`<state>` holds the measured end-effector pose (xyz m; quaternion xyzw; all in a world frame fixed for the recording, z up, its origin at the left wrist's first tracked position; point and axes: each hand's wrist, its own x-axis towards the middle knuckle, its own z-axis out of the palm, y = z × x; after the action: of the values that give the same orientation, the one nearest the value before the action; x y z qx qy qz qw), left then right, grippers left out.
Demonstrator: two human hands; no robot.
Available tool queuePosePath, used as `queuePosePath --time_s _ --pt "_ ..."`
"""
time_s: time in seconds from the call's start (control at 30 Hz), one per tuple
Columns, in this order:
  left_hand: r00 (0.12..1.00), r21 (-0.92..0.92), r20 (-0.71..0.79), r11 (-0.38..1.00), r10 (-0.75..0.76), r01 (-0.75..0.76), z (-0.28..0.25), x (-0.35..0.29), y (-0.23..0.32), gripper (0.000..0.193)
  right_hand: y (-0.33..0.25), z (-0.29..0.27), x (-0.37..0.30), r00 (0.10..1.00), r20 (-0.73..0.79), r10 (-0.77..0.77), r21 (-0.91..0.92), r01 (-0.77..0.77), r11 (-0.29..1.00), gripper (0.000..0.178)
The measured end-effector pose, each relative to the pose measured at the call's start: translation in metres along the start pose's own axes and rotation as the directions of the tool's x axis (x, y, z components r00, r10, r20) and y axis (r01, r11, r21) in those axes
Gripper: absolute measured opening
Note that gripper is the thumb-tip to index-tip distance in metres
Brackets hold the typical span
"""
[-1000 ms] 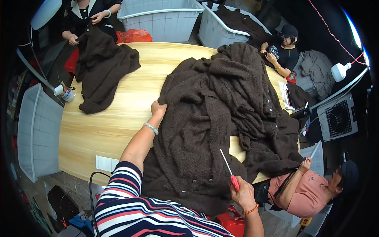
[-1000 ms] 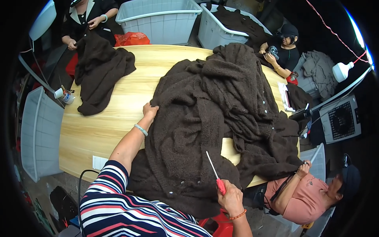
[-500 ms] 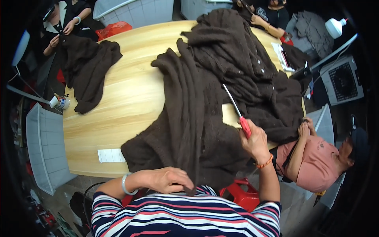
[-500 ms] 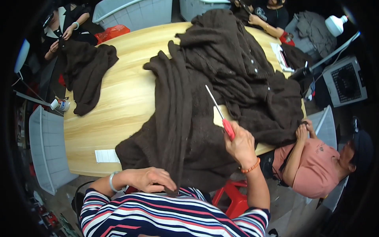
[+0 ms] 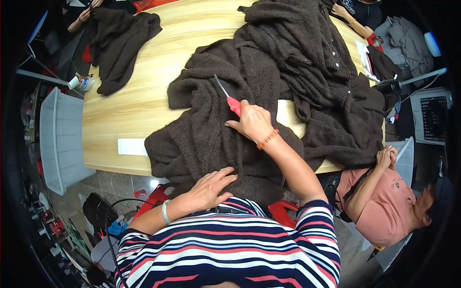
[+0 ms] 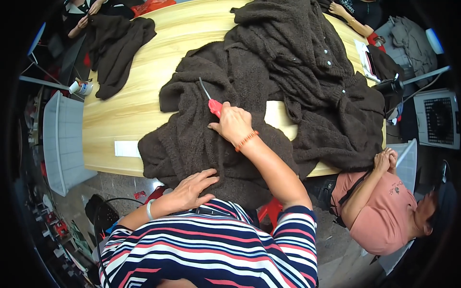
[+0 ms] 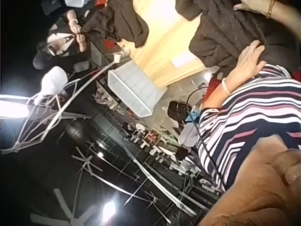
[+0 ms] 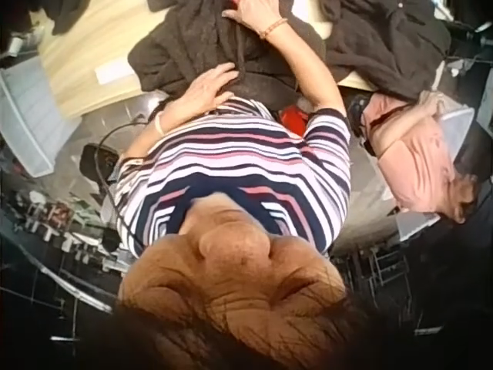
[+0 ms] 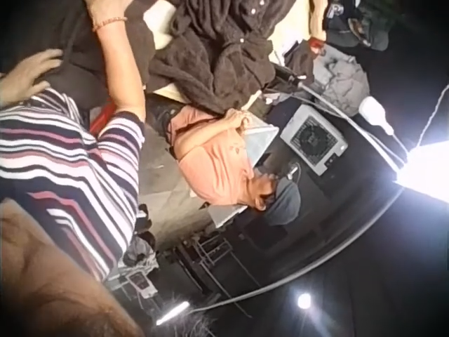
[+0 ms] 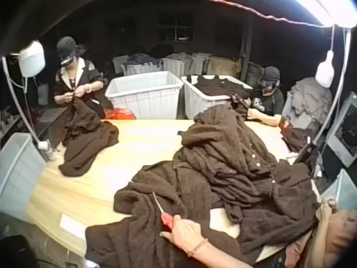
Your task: Trimming loose threads from brown garments using a pair of scissors on a work table.
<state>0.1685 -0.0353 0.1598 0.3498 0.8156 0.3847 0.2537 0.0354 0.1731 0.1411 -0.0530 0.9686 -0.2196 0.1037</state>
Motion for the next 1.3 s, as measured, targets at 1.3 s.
queuePosePath --time_s 1.3 --pt "0.883 -0.927 0.179 -0.375 -0.434 0.004 0.019 0.011 -0.036 0.029 0.021 -0.1 -0.188 0.851 0.482 -0.209 0.001 0.237 0.971 0.031"
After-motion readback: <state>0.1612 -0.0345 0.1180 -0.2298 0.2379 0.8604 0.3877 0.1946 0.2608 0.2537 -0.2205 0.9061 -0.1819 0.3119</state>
